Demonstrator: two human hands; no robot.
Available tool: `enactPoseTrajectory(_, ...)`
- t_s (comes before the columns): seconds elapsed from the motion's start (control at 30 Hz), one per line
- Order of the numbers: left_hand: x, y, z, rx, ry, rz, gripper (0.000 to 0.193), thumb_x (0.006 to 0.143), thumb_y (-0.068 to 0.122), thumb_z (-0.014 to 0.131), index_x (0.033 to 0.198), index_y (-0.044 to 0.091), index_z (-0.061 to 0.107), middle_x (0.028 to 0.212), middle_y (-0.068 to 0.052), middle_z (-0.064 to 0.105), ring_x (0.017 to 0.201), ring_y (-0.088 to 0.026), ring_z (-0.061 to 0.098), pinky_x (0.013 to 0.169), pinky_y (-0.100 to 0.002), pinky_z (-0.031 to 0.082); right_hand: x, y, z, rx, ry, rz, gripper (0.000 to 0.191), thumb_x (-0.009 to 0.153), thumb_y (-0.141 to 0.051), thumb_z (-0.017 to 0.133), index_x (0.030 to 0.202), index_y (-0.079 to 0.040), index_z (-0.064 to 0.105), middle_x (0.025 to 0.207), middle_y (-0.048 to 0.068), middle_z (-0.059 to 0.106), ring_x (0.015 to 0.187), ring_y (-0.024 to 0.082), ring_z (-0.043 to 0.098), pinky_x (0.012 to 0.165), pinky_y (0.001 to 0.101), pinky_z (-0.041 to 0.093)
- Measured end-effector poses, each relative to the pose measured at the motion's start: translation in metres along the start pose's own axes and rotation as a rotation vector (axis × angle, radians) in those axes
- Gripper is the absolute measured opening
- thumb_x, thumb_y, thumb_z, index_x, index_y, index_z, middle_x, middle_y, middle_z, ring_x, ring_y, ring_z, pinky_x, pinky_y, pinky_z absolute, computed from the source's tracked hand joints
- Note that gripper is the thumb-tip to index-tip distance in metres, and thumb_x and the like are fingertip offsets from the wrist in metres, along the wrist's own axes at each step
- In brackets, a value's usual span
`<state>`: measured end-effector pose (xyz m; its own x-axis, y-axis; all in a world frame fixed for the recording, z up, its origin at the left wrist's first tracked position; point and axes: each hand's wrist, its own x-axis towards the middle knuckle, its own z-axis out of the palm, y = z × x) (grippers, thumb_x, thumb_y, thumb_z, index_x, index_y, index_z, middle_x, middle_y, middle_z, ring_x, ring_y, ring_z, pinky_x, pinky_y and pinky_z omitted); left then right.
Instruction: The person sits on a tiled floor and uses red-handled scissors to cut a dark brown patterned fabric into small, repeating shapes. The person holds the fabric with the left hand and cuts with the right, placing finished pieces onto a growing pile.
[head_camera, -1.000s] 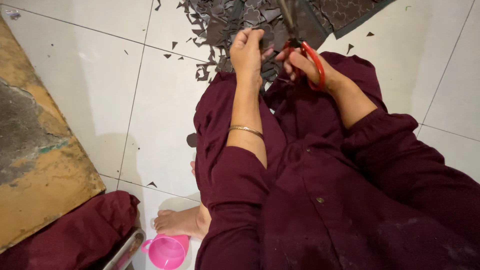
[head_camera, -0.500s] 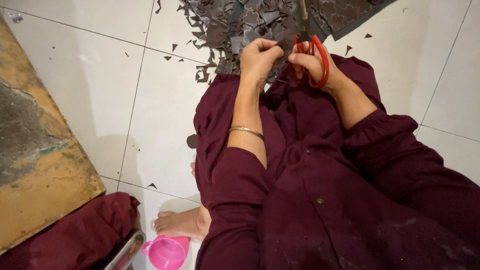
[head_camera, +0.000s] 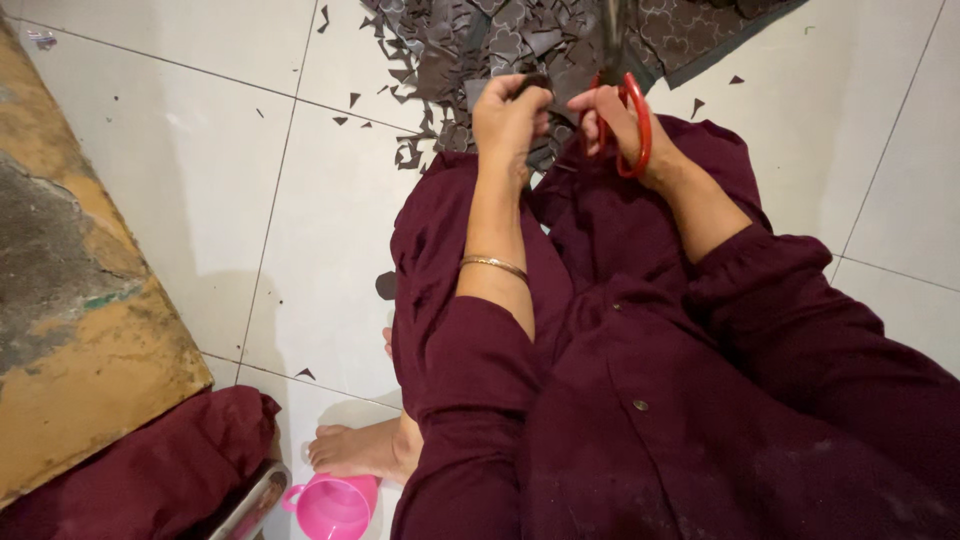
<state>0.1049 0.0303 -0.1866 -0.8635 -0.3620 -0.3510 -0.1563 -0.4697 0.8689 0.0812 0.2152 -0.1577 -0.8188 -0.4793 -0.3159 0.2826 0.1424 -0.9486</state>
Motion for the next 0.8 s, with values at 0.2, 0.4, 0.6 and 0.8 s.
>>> enactPoseTrajectory(0.2,0.001,0.0103,0.0006,-0.334,0.043,-0.137,0.021,0.081,-0.001,0.069,0.1,0.003,0.059,0.086,-0.008,0.069,0.069,-0.018,0.073,0.058,-0.028,0.06,0.003,0.0101,0.0005,-0.15,-0.189,-0.053,0.063,0.109,-0.054,0.035,0.127,-0.002,0.066,0.086,-0.003,0.058,0.077,0.01,0.053,0.07,0.0258,0.044)
enactPoseTrajectory(0.4,-0.0009,0.0081,0.0006,-0.222,0.044,-0.032,0.022,0.083,0.003,0.077,0.101,0.004,0.065,0.091,-0.005,0.071,0.074,-0.013,0.069,0.061,-0.023,0.056,0.0019,0.0064,0.007,-0.192,-0.196,0.087,0.056,0.106,-0.045,0.033,0.118,-0.001,0.065,0.08,0.0,0.06,0.073,0.014,0.057,0.068,0.03,0.046)
enactPoseTrajectory(0.6,-0.0031,0.0091,0.0033,-0.182,0.054,-0.033,0.025,0.081,0.004,0.08,0.101,0.007,0.065,0.092,-0.001,0.069,0.078,-0.009,0.065,0.066,-0.024,0.055,0.0023,0.0083,0.0033,-0.284,-0.304,-0.015,0.053,0.101,-0.032,0.031,0.122,0.002,0.065,0.082,0.003,0.06,0.078,0.016,0.057,0.075,0.0308,0.048)
enactPoseTrajectory(0.8,-0.0056,0.0119,0.0031,-0.183,0.027,-0.023,0.024,0.081,0.004,0.08,0.1,0.008,0.066,0.091,-0.001,0.07,0.078,-0.01,0.066,0.065,-0.024,0.054,-0.0002,0.0067,0.0031,-0.226,-0.331,-0.045,0.066,0.101,-0.052,0.036,0.122,0.003,0.066,0.081,0.003,0.059,0.076,0.017,0.056,0.072,0.0316,0.046)
